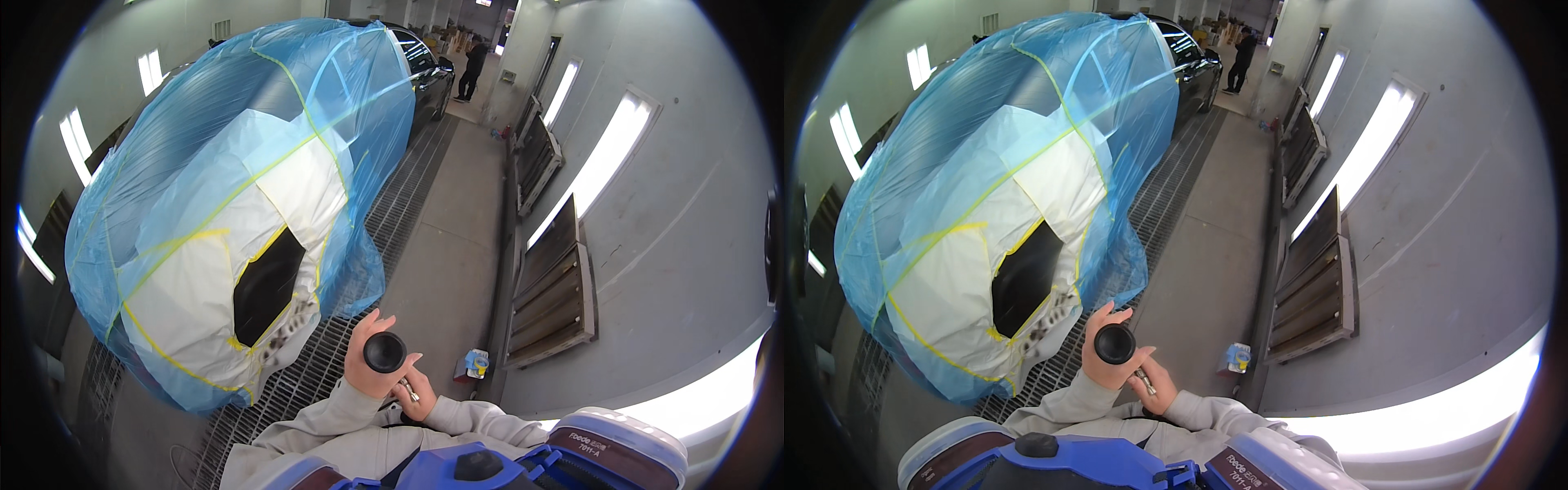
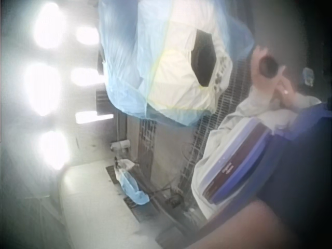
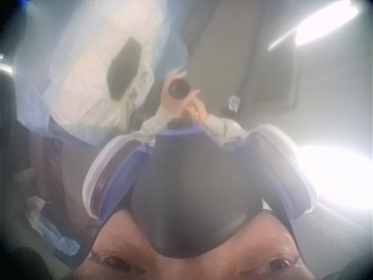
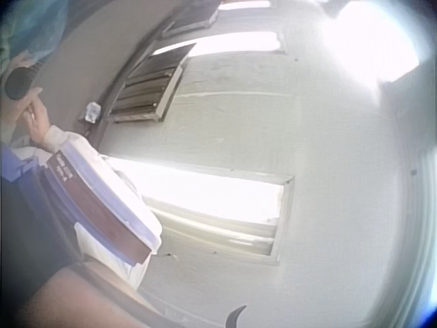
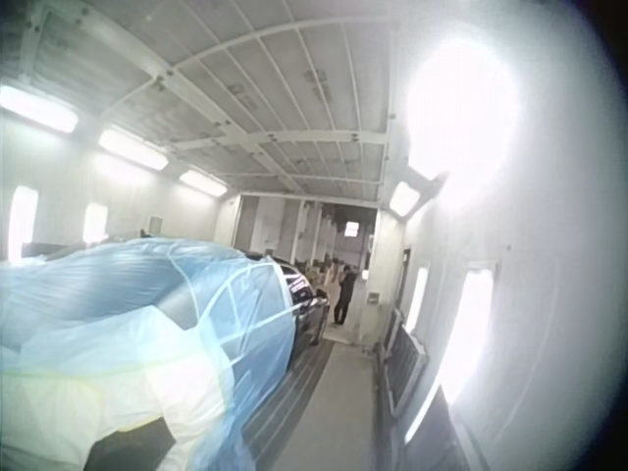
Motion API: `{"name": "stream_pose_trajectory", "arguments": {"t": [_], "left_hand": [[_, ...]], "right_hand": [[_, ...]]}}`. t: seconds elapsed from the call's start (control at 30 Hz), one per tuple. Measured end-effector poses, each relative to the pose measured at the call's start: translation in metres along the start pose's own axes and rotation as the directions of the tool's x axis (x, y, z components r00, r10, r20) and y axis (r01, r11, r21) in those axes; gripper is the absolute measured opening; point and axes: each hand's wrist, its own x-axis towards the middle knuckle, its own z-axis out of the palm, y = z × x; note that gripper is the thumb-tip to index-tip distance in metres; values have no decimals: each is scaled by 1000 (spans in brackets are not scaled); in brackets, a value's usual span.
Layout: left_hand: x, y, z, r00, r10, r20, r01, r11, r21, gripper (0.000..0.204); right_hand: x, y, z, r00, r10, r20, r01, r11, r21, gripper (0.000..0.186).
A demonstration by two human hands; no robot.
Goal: The person sprays paint onto a car's hood using a spray gun, then walks to a workbench to clean the gun and prepare a new paint mixture. The person pours liquid into the spray gun cup and stirs it with a stick.
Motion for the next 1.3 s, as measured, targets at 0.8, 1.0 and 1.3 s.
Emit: {"name": "stream_pose_trajectory", "arguments": {"t": [0.8, 1.0, 1.3], "left_hand": [[22, -13, -32, 866, -428, 257, 435, 393, -810, 108], [50, 8, -70, 862, -264, 433, 412, -133, -901, 105], [54, 19, -76, 879, -202, 431, 428, -63, -902, 104]], "right_hand": [[20, -38, -45, 980, 150, -133, -117, 966, 231, 54], [43, -43, -84, 975, 197, -104, -150, 925, 348, 82], [58, -37, -96, 982, 188, -33, -150, 867, 474, 73]]}}
